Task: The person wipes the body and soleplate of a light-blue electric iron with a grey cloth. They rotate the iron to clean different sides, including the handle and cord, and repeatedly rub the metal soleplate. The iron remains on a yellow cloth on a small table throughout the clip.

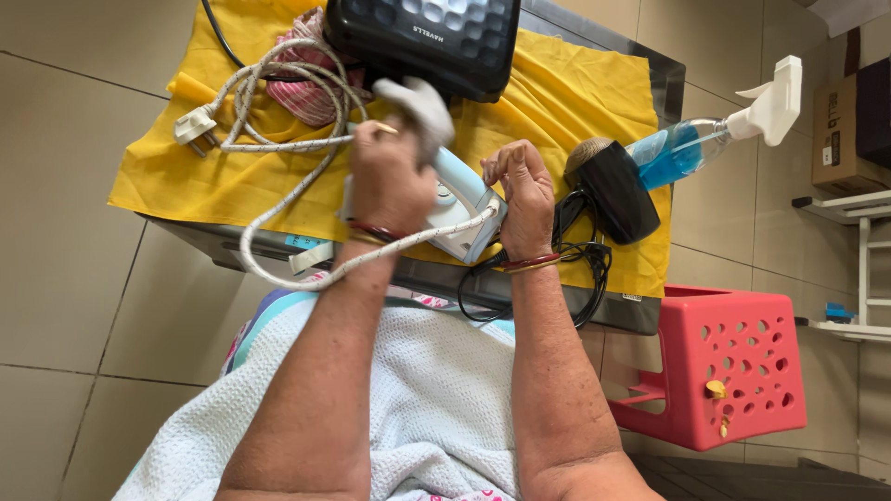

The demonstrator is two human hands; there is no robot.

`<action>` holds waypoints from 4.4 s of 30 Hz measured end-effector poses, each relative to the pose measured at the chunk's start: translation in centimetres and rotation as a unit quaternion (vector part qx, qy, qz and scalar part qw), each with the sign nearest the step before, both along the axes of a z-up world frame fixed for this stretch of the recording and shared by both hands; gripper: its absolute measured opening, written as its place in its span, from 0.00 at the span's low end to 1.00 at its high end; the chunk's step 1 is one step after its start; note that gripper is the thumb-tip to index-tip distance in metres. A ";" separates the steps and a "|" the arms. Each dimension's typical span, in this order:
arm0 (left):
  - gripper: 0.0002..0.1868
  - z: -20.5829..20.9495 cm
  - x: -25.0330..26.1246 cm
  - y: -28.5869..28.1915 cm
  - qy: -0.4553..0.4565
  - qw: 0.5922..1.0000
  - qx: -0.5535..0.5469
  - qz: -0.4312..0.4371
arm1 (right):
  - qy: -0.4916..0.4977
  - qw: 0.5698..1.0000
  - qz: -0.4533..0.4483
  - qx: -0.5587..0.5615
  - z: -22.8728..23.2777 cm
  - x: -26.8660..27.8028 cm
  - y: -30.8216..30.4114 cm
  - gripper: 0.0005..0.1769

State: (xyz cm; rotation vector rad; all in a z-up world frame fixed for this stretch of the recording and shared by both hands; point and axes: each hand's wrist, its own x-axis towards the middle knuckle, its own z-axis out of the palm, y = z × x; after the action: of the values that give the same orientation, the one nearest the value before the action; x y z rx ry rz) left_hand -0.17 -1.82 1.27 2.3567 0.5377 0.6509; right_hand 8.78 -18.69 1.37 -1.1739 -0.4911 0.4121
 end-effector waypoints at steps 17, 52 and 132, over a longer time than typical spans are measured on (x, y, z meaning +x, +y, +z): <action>0.19 -2.8 -0.7 -6.3 -0.072 0.983 0.166 -0.024 | 0.090 0.988 -0.104 0.069 -0.7 0.0 0.2 0.25; 0.16 -2.8 1.5 -1.5 -0.065 0.990 -0.109 0.054 | 0.078 0.992 -0.097 -0.003 -1.5 -0.4 0.5 0.31; 0.26 -4.1 -0.3 -3.6 0.269 0.955 -0.080 0.100 | 0.054 0.976 -0.191 0.087 -9.1 7.7 -1.6 0.11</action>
State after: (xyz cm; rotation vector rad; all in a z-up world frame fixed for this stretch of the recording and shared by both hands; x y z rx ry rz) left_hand -0.50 -5.43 -2.80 2.3315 1.0335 0.0276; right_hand 16.43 -20.25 -7.78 -1.0405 -0.1930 0.0971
